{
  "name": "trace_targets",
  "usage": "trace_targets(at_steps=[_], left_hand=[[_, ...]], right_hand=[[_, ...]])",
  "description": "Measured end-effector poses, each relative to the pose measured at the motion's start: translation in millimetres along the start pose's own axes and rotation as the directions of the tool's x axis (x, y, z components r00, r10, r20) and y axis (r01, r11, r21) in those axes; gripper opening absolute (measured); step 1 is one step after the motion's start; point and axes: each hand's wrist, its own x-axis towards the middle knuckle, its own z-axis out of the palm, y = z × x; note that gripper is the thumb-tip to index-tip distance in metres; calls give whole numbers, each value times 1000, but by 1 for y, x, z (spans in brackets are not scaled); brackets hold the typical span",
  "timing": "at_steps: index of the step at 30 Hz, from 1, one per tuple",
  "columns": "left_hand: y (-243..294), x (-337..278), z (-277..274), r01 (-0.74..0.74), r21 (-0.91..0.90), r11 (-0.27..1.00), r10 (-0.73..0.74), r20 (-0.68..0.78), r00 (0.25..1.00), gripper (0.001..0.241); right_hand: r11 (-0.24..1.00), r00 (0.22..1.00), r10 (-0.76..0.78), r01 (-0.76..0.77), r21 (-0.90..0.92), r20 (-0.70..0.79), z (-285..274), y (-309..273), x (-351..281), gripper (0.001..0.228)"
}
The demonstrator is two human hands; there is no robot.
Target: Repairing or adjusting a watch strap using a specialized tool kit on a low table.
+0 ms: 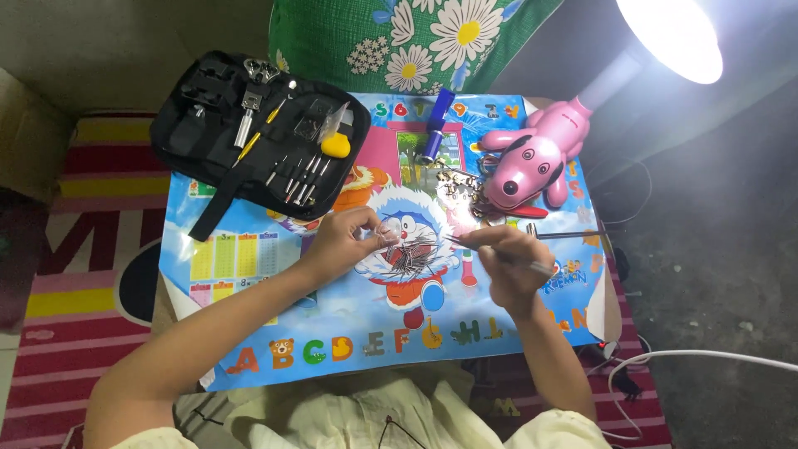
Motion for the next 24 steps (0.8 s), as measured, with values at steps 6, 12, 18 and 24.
trace_targets(at_steps=[6,12,18,24], left_hand=[[12,2,-8,-33,-4,999,34,45,998,11],[21,2,-10,45,-45,998,-42,62,997,18],[24,0,-11,39,-64,997,-34,75,997,22],[19,-1,-7,20,-118,993,-8,100,995,26]], right_hand=[[609,796,-208,560,-561,569,11,7,3,18],[817,826,-35,347,-460,562,12,10,5,11],[907,866,163,57,-418,472,4,21,8,14],[919,845,356,-240,-312,398,-3,22,11,5]])
